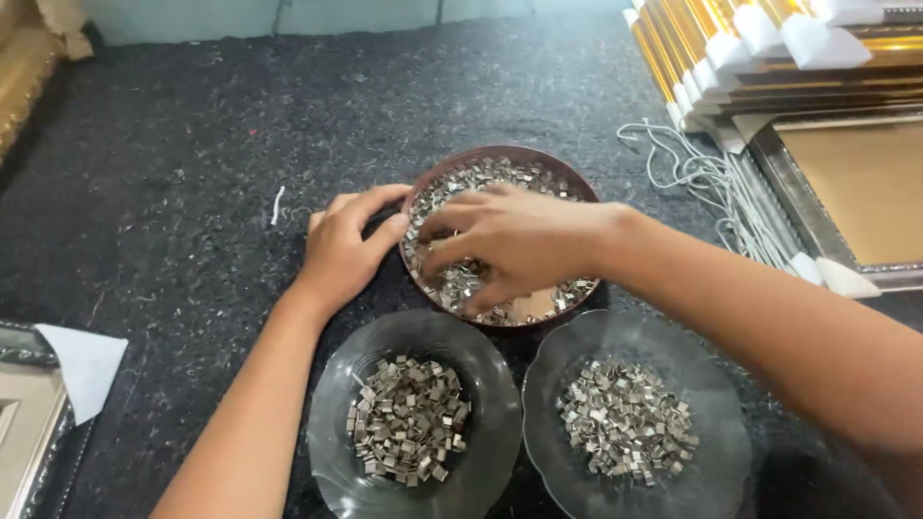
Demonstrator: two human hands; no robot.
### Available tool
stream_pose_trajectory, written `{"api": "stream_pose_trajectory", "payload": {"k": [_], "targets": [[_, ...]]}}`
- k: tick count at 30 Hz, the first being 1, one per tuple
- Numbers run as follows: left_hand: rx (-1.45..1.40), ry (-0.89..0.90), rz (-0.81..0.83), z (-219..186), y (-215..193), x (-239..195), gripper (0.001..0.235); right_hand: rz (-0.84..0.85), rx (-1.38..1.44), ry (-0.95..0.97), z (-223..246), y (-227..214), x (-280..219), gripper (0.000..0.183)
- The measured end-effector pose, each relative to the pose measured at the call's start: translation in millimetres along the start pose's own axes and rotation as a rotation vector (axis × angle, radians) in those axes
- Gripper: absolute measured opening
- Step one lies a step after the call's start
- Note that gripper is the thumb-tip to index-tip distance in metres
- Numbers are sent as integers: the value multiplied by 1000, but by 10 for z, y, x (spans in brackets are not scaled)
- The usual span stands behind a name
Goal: Sorting small metal frame clips from a central bowl into two separate glass plates based on their type.
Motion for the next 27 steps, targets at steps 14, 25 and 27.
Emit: {"api": "stream_pose_trajectory", "payload": {"k": [14, 25, 27], "targets": [[-21, -14, -8, 72, 13, -6, 34, -138, 144, 578, -360, -444, -546, 17], [-49, -9, -8, 40, -9, -37, 33, -62, -151, 378, -205, -28, -164, 13], [-50, -2, -11, 32, -11, -35, 33, -83, -8, 470, -295, -79, -219, 12]]}}
Point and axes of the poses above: each hand's wrist, its own x-axis towards the middle knuckle, its own y-axis out of the palm, z = x × y, the point moved 8 cm from there along x, towards the middle knuckle, and after that the axes turned 1 degree about -z, right-handed, at the moved point
